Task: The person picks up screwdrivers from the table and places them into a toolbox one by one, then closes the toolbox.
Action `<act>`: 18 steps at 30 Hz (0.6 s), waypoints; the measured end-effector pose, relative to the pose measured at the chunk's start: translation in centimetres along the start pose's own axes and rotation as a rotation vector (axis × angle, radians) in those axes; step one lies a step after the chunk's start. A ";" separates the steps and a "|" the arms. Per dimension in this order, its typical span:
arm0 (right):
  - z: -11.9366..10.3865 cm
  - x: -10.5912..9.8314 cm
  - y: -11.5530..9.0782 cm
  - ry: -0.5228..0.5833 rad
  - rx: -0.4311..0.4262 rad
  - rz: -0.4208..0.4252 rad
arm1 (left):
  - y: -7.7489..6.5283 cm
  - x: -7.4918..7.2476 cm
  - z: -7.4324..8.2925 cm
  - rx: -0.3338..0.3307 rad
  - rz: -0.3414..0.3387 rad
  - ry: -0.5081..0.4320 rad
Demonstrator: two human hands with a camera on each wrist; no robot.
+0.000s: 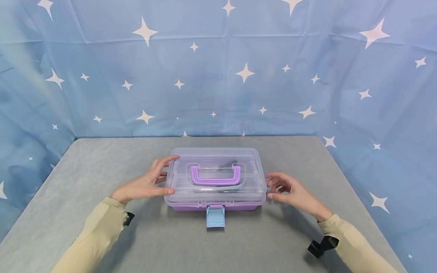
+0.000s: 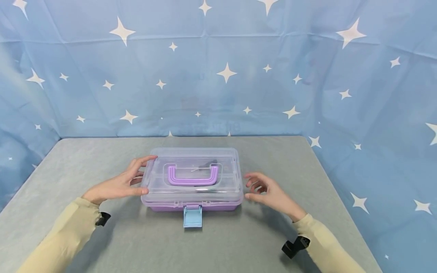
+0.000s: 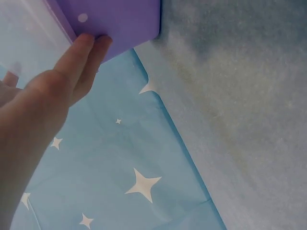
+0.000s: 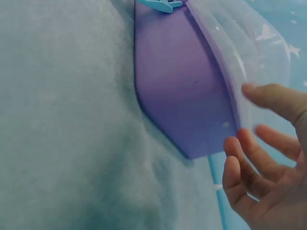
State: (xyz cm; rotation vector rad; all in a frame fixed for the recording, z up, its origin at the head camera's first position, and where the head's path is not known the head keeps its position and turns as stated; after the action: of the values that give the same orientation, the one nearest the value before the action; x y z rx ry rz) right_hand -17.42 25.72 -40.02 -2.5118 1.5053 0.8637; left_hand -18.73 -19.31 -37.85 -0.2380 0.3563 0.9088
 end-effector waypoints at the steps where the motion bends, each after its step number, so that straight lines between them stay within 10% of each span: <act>1: 0.1 0.0 -0.1 0.002 -0.002 -0.004 | 0.0 0.0 0.0 0.003 0.001 -0.002; 18: -0.7 2.4 -1.3 0.085 -0.003 -0.358 | 0.4 -0.3 0.4 -0.019 -0.013 -0.039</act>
State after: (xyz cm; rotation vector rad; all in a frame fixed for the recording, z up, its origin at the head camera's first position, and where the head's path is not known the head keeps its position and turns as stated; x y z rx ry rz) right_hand -15.15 24.24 -40.94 -2.7281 1.0200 0.7098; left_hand -19.12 -19.14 -37.37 -0.2393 0.3099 0.9031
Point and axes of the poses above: each hand's wrist, its own y-axis towards the middle knuckle, its own x-axis out of the palm, z = x × y, the point moved 1 cm from there along y, towards the middle knuckle, and after that the axes turned 2 degrees about -y, right-handed, at the moved point
